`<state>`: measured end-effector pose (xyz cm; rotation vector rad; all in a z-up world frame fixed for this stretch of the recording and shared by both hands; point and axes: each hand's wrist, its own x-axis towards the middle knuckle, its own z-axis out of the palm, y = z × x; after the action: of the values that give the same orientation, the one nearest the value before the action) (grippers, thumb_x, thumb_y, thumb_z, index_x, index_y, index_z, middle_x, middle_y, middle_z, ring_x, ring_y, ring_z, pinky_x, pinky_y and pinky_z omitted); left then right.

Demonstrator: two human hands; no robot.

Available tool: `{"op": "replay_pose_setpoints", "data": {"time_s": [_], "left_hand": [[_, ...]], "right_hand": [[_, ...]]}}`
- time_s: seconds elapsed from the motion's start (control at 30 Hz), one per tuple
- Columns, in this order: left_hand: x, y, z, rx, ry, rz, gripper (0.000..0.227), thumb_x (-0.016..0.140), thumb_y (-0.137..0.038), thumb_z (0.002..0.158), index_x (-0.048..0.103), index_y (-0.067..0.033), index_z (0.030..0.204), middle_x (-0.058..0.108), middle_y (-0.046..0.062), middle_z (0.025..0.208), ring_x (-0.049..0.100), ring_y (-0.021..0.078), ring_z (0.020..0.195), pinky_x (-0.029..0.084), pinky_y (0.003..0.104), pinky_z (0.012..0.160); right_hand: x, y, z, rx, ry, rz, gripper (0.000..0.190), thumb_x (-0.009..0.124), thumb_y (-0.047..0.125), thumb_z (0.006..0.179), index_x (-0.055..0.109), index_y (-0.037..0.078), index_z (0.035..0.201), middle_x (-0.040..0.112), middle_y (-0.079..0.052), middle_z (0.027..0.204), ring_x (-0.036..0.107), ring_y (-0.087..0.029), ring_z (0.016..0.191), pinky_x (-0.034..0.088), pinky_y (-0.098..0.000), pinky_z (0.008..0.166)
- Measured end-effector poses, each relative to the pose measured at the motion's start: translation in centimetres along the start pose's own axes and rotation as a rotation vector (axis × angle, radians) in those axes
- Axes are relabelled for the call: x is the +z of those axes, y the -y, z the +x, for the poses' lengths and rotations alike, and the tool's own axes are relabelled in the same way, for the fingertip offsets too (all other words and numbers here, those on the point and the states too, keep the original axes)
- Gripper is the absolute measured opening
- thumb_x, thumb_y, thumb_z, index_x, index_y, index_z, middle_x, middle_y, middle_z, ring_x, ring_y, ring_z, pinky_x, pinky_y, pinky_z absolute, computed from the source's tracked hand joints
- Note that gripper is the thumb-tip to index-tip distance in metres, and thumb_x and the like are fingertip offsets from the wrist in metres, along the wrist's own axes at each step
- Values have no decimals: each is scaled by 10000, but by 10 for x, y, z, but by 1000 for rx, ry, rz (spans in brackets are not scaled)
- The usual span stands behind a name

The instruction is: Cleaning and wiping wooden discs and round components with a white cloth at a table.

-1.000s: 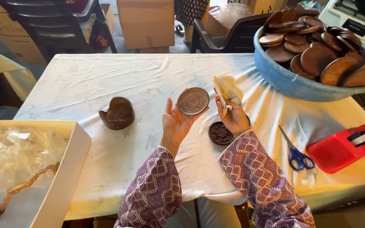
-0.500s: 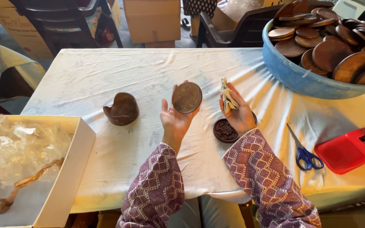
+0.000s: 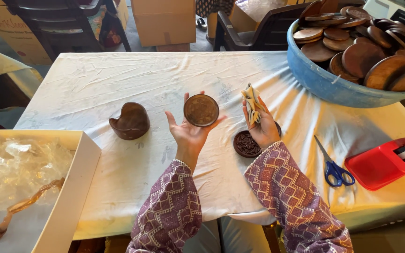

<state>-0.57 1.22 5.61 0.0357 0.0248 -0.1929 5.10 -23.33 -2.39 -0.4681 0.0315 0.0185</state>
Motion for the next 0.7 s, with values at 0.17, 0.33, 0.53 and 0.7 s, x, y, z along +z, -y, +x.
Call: {"op": "replay_pose_setpoints", "data": {"time_s": [0.17, 0.33, 0.53, 0.7], "left_hand": [[-12, 4, 11, -92, 91, 60, 686, 205, -666, 950, 461, -323, 1487, 493, 126, 1533, 497, 402, 1366, 352, 690, 1096], [-41, 24, 26, -185, 190, 357, 539, 307, -554, 1082, 487, -298, 1521, 575, 103, 1468, 581, 276, 1265, 447, 549, 1093], [-78, 44, 48, -232, 83, 459, 607, 378, -605, 1058, 529, -175, 1458, 648, 55, 1341, 623, 202, 1204, 480, 468, 1059], [-66, 38, 40, -241, 72, 405, 648, 385, -612, 1044, 550, -107, 1414, 639, 86, 1363, 617, 239, 1244, 469, 464, 1101]], "right_hand": [[10, 1, -7, -36, 10, -101, 345, 451, 204, 1066, 522, 200, 1404, 662, -145, 1246, 695, -261, 1080, 634, -342, 852], [36, -2, -22, 2, 76, -15, 370, 493, 274, 1120, 547, 70, 1423, 665, -143, 1193, 704, -235, 1044, 650, -309, 825], [58, -25, -39, -231, 119, -512, 264, 617, 221, 1043, 685, 15, 1193, 681, -128, 1270, 689, -207, 1081, 587, -382, 813], [80, -31, -57, -352, 201, -844, 290, 664, 142, 1010, 698, 48, 1283, 632, -60, 1321, 648, -143, 1138, 533, -283, 1011]]}}
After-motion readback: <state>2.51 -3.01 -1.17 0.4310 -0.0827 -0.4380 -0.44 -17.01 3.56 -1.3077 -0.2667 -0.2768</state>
